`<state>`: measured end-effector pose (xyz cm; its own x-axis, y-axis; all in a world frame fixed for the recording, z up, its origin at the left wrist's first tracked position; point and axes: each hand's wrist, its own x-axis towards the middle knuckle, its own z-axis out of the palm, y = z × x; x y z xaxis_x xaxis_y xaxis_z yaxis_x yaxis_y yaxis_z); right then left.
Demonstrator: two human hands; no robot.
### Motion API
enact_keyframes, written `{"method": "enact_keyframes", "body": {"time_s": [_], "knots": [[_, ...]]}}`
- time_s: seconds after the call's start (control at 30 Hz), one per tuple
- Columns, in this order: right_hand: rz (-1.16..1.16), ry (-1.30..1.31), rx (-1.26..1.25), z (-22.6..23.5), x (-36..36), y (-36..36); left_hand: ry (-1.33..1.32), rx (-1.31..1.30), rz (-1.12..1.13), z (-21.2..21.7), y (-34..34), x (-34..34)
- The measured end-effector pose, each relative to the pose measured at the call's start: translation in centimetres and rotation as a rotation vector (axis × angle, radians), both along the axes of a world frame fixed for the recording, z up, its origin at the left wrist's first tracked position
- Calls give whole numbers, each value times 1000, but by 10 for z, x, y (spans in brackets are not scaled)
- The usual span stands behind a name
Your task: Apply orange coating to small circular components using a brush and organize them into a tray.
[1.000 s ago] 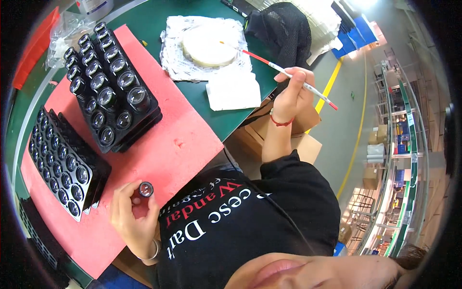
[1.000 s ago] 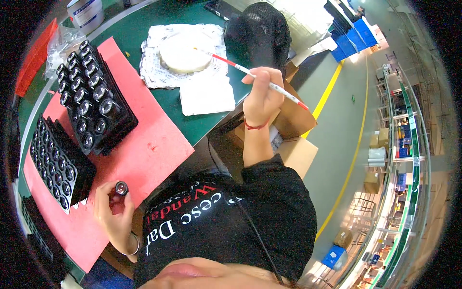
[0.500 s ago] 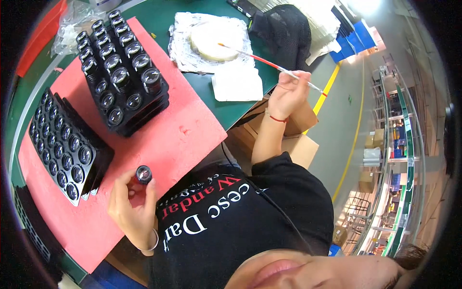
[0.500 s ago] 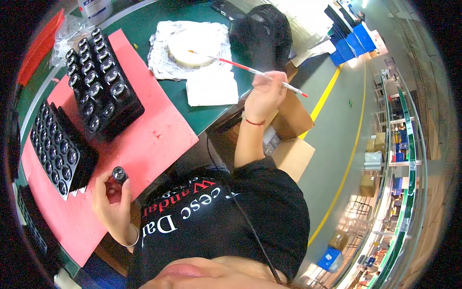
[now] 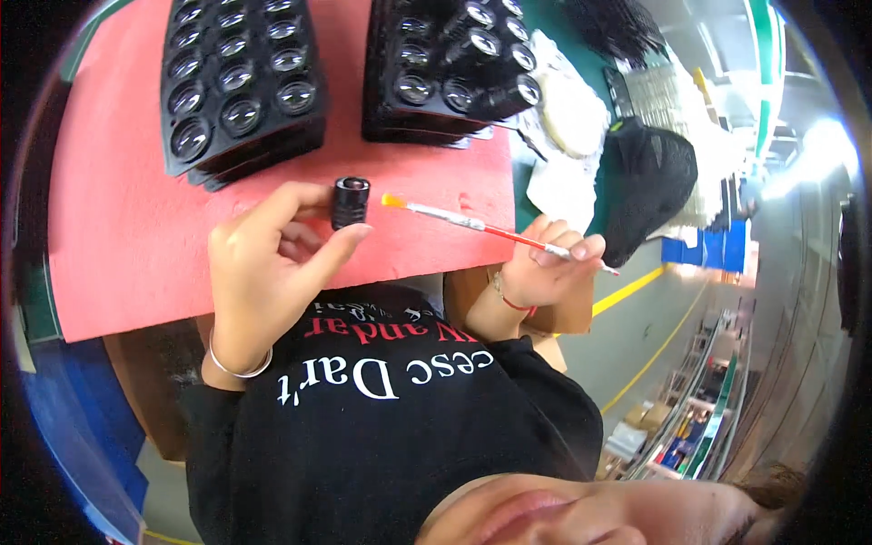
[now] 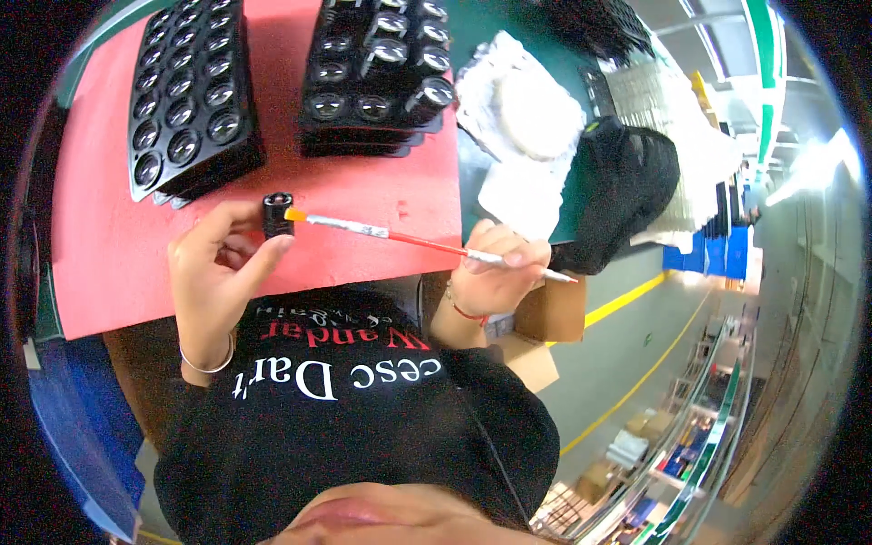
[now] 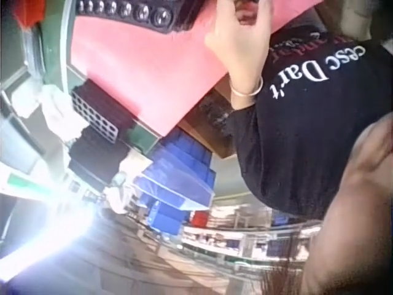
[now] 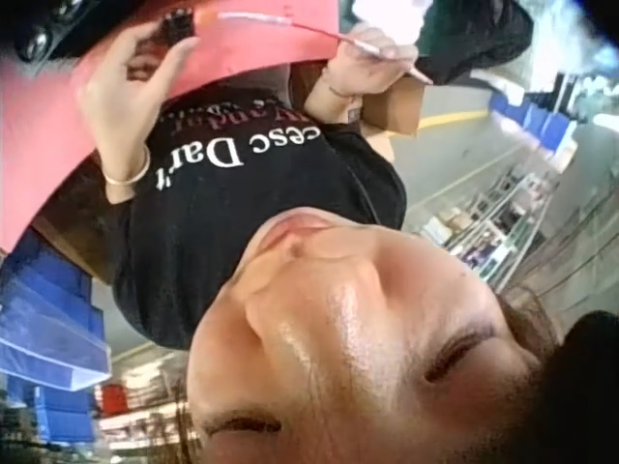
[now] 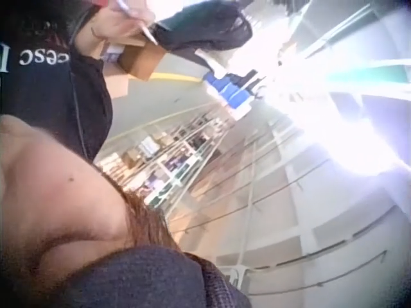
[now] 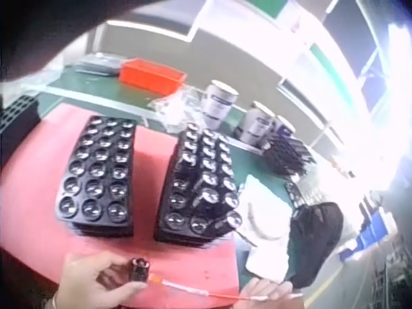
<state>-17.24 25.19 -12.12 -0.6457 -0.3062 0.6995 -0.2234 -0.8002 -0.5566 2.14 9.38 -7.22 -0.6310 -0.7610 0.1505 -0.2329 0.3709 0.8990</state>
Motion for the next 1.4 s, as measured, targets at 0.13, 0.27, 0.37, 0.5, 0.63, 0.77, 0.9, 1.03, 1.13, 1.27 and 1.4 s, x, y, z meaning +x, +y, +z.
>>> {"method": "enact_keyframes", "body": {"time_s": [0.13,0.27,0.37,0.5,0.63,0.77,0.9,1.03,1.13,1.27,1.4], "knots": [[-8,24,0,-2,2,-2,25,16,-23,-3,-1,0],[-24,28,11,-3,2,-2,28,4,-37,-1,-2,0],[-63,95,72,-2,1,-2,35,39,-47,-1,-2,-1],[-71,98,65,-2,1,-3,108,121,-66,-2,-2,1],[-124,125,115,0,3,-3,163,225,-109,-4,-2,2],[-157,136,151,0,4,-4,191,311,-153,-2,-3,5],[-168,130,138,0,4,-5,193,369,-183,-2,-3,5],[-191,105,133,2,4,-4,247,441,-228,-2,-3,4],[-205,74,124,3,4,-4,254,477,-230,2,-3,8],[-171,-36,49,0,3,-2,221,374,-247,1,-4,22],[-193,1,60,4,6,-2,128,69,-302,38,-19,45]]}}
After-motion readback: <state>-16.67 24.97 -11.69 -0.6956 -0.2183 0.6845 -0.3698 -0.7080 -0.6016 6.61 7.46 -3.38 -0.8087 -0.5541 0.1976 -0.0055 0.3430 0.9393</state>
